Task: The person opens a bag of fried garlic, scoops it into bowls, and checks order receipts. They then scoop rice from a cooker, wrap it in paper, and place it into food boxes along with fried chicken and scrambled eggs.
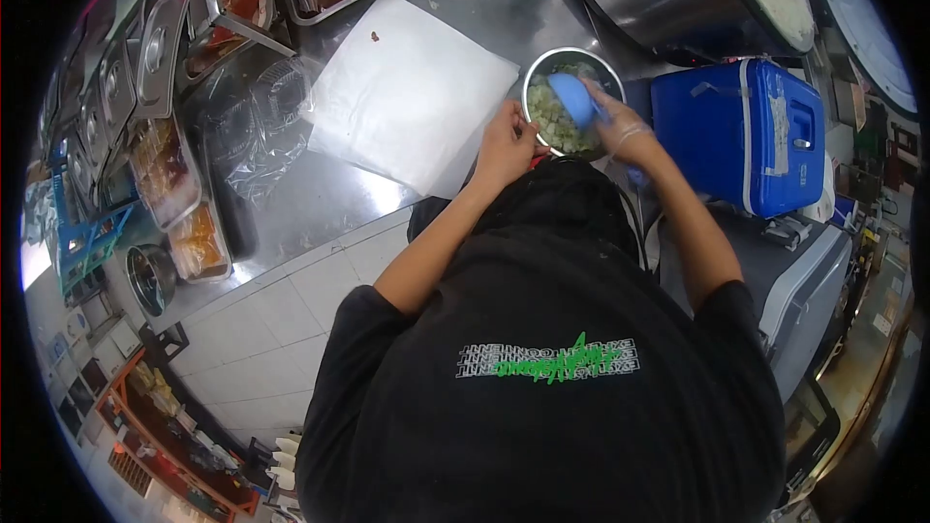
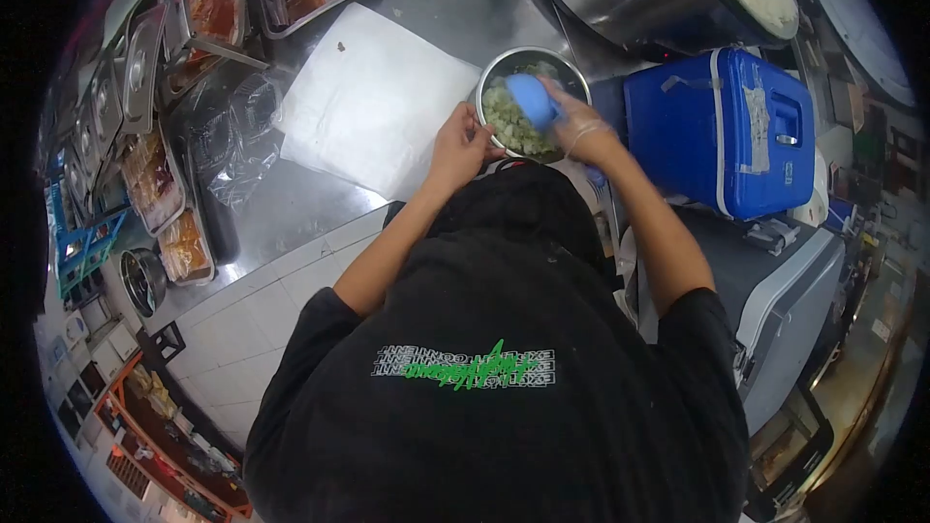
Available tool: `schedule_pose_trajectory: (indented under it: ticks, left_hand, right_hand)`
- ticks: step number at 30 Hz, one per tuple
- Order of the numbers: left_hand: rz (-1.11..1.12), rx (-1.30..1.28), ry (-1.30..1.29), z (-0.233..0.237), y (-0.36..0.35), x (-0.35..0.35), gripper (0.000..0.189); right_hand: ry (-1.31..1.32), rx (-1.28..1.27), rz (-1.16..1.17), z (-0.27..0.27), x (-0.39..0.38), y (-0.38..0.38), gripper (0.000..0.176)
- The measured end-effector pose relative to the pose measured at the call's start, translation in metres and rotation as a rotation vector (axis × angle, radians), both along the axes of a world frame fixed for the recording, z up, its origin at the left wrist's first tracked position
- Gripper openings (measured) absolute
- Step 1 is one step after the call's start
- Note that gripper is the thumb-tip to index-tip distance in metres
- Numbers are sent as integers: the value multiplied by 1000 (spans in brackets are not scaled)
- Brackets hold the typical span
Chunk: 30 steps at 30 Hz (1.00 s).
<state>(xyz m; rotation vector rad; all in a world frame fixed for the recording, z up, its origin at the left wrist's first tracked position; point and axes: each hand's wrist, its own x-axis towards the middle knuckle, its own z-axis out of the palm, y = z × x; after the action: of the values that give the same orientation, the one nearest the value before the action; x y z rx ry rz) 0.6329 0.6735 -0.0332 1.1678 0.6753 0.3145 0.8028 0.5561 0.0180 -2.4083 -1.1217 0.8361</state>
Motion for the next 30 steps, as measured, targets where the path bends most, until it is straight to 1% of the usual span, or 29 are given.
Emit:
schedule_pose_trajectory:
  ticks: [2, 3, 5, 6, 8, 9, 11, 12, 14, 16, 17, 20, 21, 23, 24, 25, 27, 28, 29, 30]
  left_hand:
    - [-11, 75, -7, -17, 0, 3, 11]
    - [-23, 112, 0, -24, -1, 1, 11]
    - [-21, 39, 30, -3, 4, -4, 11]
    - [-15, -1, 40, 4, 5, -4, 11]
    - [-41, 106, 69, -11, 5, -3, 12]
    - [-58, 162, 88, -17, 5, -4, 12]
    - [-71, 22, 51, -9, 5, -9, 13]
    - [-62, -43, 21, -3, 7, -4, 13]
    - [-58, -36, 18, 4, 12, 3, 13]
    - [-43, -45, 22, 5, 11, 5, 13]
    - [-37, -43, 24, 4, 13, 7, 13]
    - [-39, -44, 19, -12, 8, 0, 12]
    - [-39, -26, -6, -14, 13, 5, 12]
    - [0, -55, -27, -14, 6, 4, 12]
    - [19, -63, -37, -13, 6, 3, 12]
    - [10, -47, -25, -12, 10, 4, 12]
    - [2, -45, 4, -13, 6, 3, 12]
    - [-21, -56, 17, -7, 7, 2, 12]
    - [-40, -62, 24, -1, 10, 2, 12]
    - [-62, -69, 33, 3, 12, 3, 12]
  right_hand:
    - [-59, 14, 77, 29, -11, 7, 71]
    - [-67, -27, 48, 46, -15, 9, 72]
    - [-75, -108, -25, 74, -24, 9, 75]
    - [-75, -133, -14, 75, -30, 6, 76]
    - [-80, -182, 15, 75, -37, 6, 77]
    - [26, -242, 75, 66, -39, 10, 77]
    - [-44, -178, 74, 17, -26, 6, 74]
    - [-94, -141, 87, 15, -22, 14, 73]
    - [-117, -107, 55, 21, -15, 12, 70]
    - [-132, -65, 14, 42, -5, 19, 70]
    - [-206, -4, 12, 36, 3, 17, 69]
    - [-173, -156, -19, 13, 1, 27, 71]
    - [-236, -123, 49, 4, -9, 29, 74]
    - [-193, -91, 135, -3, -12, 26, 75]
    - [-171, -69, 177, -1, -15, 28, 76]
    - [-148, -182, 196, 9, -17, 27, 76]
    - [-77, -80, 199, 22, 2, 13, 76]
    - [-40, -31, 203, 38, 5, 14, 76]
    - [-79, -49, 104, 54, 5, 21, 76]
    - [-90, -119, 119, 50, 2, 29, 76]
